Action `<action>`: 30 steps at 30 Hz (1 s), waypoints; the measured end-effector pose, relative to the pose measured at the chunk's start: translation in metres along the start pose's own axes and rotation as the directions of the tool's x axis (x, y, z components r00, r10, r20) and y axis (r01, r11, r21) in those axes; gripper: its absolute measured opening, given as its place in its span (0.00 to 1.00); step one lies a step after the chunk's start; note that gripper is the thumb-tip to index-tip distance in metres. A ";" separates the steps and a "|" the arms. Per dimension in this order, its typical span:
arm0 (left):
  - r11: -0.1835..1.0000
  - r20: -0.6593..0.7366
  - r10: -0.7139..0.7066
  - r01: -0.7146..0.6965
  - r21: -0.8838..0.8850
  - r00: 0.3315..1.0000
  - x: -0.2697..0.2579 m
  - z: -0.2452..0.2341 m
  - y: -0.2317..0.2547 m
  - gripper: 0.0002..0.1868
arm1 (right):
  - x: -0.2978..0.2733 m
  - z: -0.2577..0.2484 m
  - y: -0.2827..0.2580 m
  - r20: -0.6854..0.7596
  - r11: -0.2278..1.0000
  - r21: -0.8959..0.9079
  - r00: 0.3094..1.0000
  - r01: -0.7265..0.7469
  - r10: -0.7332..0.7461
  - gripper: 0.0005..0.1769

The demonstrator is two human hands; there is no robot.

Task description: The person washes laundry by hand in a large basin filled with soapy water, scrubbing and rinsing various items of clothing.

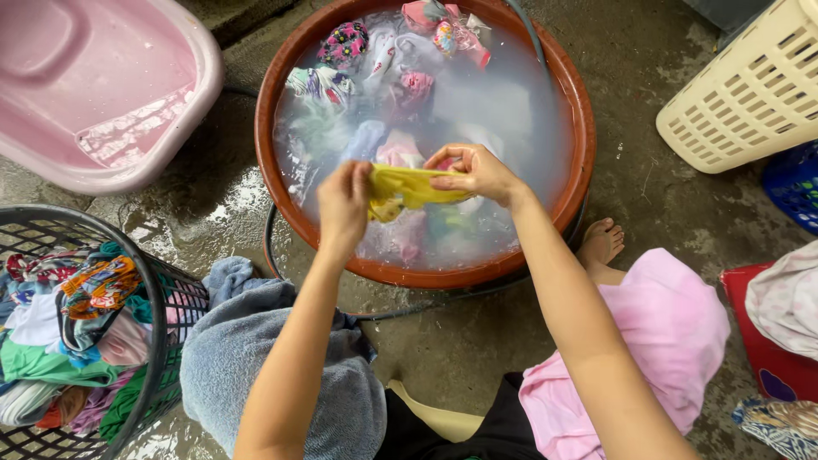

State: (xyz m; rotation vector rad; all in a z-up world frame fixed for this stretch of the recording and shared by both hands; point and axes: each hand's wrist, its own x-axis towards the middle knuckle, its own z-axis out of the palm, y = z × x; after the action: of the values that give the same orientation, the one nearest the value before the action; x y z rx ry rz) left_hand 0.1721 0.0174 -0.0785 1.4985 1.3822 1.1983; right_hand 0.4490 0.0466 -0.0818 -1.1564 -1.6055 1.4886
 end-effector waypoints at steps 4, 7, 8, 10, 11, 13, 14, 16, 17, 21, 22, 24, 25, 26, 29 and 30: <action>0.975 0.242 0.121 -0.161 0.151 0.963 -0.010 0.034 -0.033 0.09 | 0.060 -0.023 0.138 -0.444 0.952 0.254 0.853 -0.172 0.273 0.31; 0.938 0.326 0.203 -0.279 0.204 0.923 -0.028 0.042 -0.028 0.11 | 0.083 -0.017 0.228 -0.629 0.947 -0.019 0.740 -0.321 0.238 0.47; 0.938 0.345 0.195 -0.277 0.208 0.918 -0.031 0.040 -0.021 0.13 | 0.076 -0.009 0.244 -0.600 0.926 -0.123 0.771 -0.356 0.216 0.50; 0.930 0.348 0.179 -0.274 0.246 0.920 -0.032 0.033 -0.007 0.13 | 0.065 0.012 0.259 -0.531 0.844 -0.310 0.816 -0.438 0.229 0.47; 0.922 0.352 0.161 -0.267 0.280 0.922 -0.032 0.028 -0.002 0.12 | 0.057 0.025 0.263 -0.493 0.791 -0.390 0.832 -0.471 0.253 0.45; 0.939 0.343 0.138 -0.233 0.253 0.929 -0.027 0.026 0.005 0.12 | 0.035 0.041 0.263 -0.385 0.711 -0.502 0.863 -0.493 0.327 0.42; 0.954 0.336 0.119 -0.201 0.222 0.934 -0.025 0.026 0.005 0.13 | 0.023 0.042 0.258 -0.332 0.701 -0.514 0.869 -0.493 0.368 0.41; 0.961 0.328 0.106 -0.181 0.208 0.939 -0.022 0.024 -0.002 0.13 | 0.005 0.037 0.241 -0.243 0.816 -0.342 0.882 -0.467 0.403 0.34; 0.967 0.319 0.098 -0.167 0.195 0.943 -0.022 0.025 -0.008 0.13 | -0.003 0.035 0.229 -0.247 0.813 -0.341 0.880 -0.471 0.406 0.34; 0.971 0.311 0.130 -0.185 0.152 0.941 -0.027 0.053 -0.051 0.14 | -0.026 0.032 0.145 -0.045 0.943 -0.323 0.997 -0.077 0.066 0.14; 0.982 0.322 0.130 -0.167 0.090 0.938 -0.026 0.062 -0.066 0.14 | -0.029 0.038 0.122 0.028 0.955 -0.295 0.998 -0.037 0.047 0.14; 0.988 0.335 0.136 -0.154 0.026 0.932 -0.029 0.079 -0.095 0.15 | -0.043 0.049 0.085 0.072 0.866 -0.481 0.978 -0.137 0.194 0.16; 0.996 0.336 -0.053 0.025 0.086 0.940 -0.036 0.088 -0.108 0.19 | -0.048 0.054 0.075 0.091 0.730 -0.651 0.934 -0.206 0.345 0.17; 0.967 0.326 -0.246 0.209 0.145 0.913 -0.047 0.095 -0.122 0.25 | -0.053 0.059 0.072 0.089 0.730 -0.651 0.934 -0.209 0.347 0.17; 0.938 0.180 -0.334 0.308 0.159 0.925 -0.065 0.102 -0.150 0.25 | -0.049 0.062 0.091 -0.162 0.698 -0.664 0.963 -0.269 0.218 0.21; 0.938 0.180 -0.335 0.309 0.157 0.925 -0.064 0.105 -0.152 0.25 | -0.046 0.063 0.103 -0.297 0.716 -0.616 0.939 -0.328 0.174 0.19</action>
State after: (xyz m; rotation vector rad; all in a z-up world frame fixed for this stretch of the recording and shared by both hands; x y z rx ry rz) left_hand 0.2321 -0.0202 -0.2605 1.3674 1.5139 0.7425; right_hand 0.4281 -0.0250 -0.1876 -1.9307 -1.9333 0.8808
